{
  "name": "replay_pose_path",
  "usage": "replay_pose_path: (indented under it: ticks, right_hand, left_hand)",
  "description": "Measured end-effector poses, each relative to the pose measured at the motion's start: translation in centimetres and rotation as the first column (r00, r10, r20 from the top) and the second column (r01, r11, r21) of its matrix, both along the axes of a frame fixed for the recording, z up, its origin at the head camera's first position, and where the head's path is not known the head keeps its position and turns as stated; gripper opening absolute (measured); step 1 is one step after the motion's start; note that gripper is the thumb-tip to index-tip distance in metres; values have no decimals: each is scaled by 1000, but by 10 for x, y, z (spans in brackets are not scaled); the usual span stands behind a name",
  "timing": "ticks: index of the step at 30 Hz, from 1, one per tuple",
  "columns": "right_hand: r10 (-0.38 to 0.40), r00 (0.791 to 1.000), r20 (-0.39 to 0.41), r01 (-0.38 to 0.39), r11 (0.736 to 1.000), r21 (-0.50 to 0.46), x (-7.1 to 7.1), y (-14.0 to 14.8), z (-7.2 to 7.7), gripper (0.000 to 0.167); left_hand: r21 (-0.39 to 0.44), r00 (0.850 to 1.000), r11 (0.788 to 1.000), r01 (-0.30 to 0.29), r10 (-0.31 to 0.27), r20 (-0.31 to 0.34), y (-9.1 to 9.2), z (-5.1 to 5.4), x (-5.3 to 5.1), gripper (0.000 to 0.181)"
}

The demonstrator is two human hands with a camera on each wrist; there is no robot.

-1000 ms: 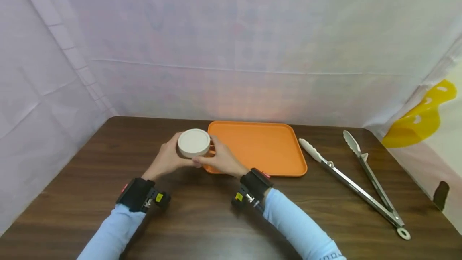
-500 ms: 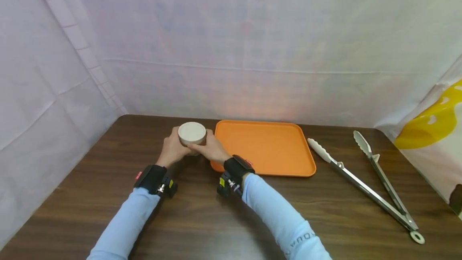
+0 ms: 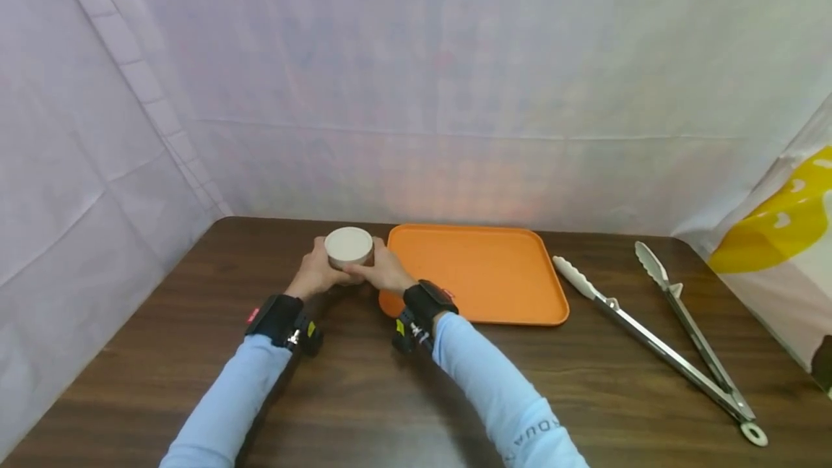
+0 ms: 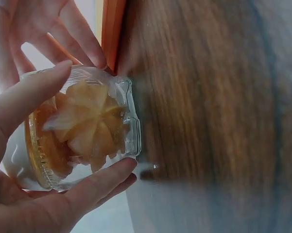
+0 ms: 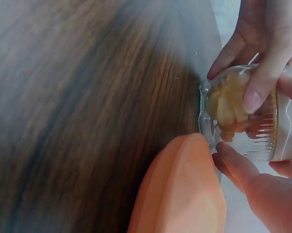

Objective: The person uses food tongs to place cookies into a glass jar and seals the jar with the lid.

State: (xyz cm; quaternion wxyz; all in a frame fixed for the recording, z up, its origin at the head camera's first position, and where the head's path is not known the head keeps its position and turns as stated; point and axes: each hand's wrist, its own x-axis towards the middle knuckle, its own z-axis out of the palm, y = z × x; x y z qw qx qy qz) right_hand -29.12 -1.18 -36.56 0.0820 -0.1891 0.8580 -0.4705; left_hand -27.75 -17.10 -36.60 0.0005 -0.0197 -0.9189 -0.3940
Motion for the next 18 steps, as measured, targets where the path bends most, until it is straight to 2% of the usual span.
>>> replay_pose_path:
  ticks: [7,10,12,15,16,18]
  right_hand:
    - [6,1000,19,-6,1000,-9,-2,5,-4,73]
    - [26,999,36,-26,1000,-6,-3,15,-3,73]
    - [43,997,63,-43,999,9,-2,23,-2,73]
    - [69,994,86,-72,997,34,1,41,1,71]
    - [83,992,91,-86,996,32,2,48,2,68]
    - [98,992,78,-102,994,42,2,62,5,64]
  left_hand:
    - [6,998,998,57,-57,28,0,-2,-4,100]
    - [39,991,993,115,-117,60,-1,2,-5,107]
    - [41,987,990,132,-135,83,-2,7,-1,111]
    - [-16,992,995,102,-100,76,-3,19,7,115]
    - [-36,996,996,79,-77,50,-2,24,9,114]
    - [-75,999,997,23,-26,-44,2,33,13,107]
